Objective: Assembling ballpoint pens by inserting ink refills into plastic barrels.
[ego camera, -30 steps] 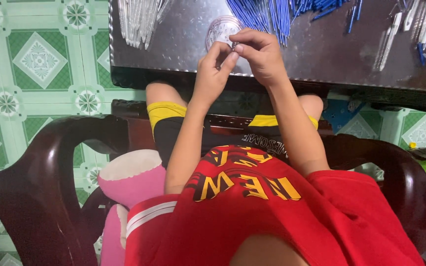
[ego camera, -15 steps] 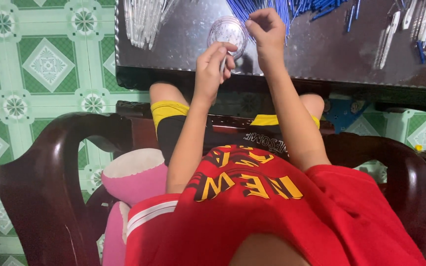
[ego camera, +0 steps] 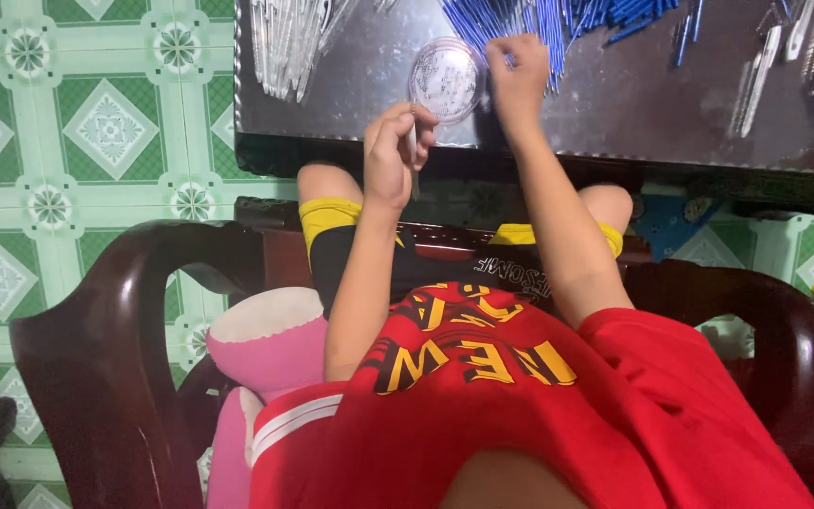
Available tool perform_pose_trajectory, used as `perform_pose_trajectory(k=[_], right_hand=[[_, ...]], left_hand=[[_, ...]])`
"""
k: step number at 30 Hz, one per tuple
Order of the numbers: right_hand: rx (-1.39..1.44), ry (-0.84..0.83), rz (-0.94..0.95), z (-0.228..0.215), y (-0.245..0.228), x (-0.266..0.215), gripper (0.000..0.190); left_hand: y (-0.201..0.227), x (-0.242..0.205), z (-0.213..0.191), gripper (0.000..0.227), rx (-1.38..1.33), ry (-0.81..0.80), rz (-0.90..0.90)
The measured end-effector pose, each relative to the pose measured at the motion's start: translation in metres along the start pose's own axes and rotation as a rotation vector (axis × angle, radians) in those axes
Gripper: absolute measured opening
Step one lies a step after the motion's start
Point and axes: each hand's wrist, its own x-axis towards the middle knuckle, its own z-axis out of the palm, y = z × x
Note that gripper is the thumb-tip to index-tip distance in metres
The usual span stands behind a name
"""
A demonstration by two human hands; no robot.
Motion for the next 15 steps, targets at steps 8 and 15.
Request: perform_pose_trajectory(k=[8, 15], right_hand=[[-0.377, -0.228, -0.084, -0.018, 0.021, 0.033, 0.009], [-0.611, -0.376, -0.090, 0.003, 0.039, 0.052, 0.009]], left_hand=[[-0.016, -0.001, -0.015, 0.027, -0.010, 0.084, -0.019], [-0.011, -0.003, -0.015, 0.020, 0.149, 0.044, 0.034]])
